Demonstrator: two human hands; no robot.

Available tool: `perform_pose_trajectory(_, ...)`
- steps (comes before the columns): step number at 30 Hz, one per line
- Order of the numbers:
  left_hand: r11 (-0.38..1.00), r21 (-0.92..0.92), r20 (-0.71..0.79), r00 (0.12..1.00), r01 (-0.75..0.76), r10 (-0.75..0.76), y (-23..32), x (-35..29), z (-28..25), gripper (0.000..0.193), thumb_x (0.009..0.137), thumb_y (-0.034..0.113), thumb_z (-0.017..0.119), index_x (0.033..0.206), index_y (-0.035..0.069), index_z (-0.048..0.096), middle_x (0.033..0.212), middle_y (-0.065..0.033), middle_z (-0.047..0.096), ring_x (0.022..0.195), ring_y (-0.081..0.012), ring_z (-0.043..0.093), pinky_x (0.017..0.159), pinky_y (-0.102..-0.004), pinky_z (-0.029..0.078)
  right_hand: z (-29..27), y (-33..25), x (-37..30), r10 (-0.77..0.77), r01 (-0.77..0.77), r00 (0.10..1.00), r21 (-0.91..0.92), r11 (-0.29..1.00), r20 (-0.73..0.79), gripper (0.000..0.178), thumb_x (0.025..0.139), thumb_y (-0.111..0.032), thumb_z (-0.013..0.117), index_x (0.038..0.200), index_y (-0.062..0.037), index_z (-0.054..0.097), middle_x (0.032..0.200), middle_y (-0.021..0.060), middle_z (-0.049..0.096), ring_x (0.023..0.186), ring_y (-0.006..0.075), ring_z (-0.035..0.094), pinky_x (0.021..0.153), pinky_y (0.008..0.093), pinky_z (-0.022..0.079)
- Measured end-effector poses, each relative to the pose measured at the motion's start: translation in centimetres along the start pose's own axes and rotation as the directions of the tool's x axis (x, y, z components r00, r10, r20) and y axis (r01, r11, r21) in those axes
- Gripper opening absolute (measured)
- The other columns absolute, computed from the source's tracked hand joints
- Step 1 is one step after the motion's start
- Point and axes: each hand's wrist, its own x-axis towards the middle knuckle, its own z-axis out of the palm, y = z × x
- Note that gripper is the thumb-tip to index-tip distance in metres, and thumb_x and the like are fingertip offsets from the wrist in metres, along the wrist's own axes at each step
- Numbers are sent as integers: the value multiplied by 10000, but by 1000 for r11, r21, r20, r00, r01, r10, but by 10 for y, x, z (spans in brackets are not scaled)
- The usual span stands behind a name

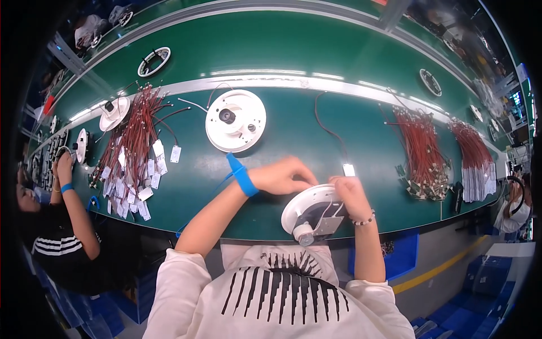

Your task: Assembling electronic devices, possibly smoke detectors or sensors, on a factory production line.

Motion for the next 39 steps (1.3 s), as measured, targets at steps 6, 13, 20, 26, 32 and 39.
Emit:
perform_pose_trajectory(6, 985, 165, -342, 940, 49, 10, 14, -12, -27, 121, 744, 71, 591, 822, -10, 635, 693, -88, 611, 610, -155, 573, 548, -253, 438, -1, -2, -4, 15, -12, 997, 29, 1000, -77, 345, 866, -218, 489, 641, 45, 486, 607, -30, 404, 573, 50, 337, 512, 217, 296)
perform_pose_trajectory(13, 824, 553, -563, 784, 124, 260, 18, -13, -22, 104, 720, 32, 590, 813, 8, 631, 717, -105, 610, 604, -205, 575, 529, -264, 439, 3, -8, 7, 71, -68, 995, -52, 996, 66, 307, 845, -168, 496, 612, 31, 477, 613, -17, 424, 583, 57, 368, 516, 213, 305)
perform_pose_trajectory(20, 853, 465, -823, 472, 237, 317, 48, -35, -14, 237, 733, -54, 534, 948, 28, 591, 790, -74, 618, 573, -137, 563, 465, -222, 436, -16, -10, 40, -402, 53, 813, -633, 772, -421, 167, 742, -164, 610, 761, 1, 618, 622, 95, 527, 614, 208, 523, 560, 282, 411)
perform_pose_trajectory(26, 863, 472, -779, 544, 183, 311, 59, -36, -3, 226, 724, -62, 538, 929, 15, 597, 770, -75, 623, 501, -76, 516, 450, -177, 390, -45, -3, 45, -335, -221, 872, -899, 379, -356, 140, 676, -134, 616, 603, -32, 556, 659, 125, 566, 627, 305, 554, 571, 393, 452)
perform_pose_trajectory(32, 999, -47, -738, 673, 23, -51, 69, -20, 11, 272, 819, 60, 488, 1074, -32, 505, 948, -139, 600, 516, -51, 483, 439, -168, 374, 3, -52, 15, -634, 144, 660, -761, 632, -402, 105, 636, -66, 642, 606, -40, 545, 600, 80, 532, 569, 232, 528, 515, 297, 427)
perform_pose_trajectory(39, 835, -423, -659, 752, -351, -18, 79, -13, 12, 250, 915, 183, 361, 1003, -15, 486, 647, -38, 525, 382, -39, 370, 350, -155, 297, 25, -75, 8, -748, 495, 664, -746, 446, -7, 111, 619, -38, 657, 661, -39, 555, 627, 61, 535, 570, 205, 523, 511, 283, 424)
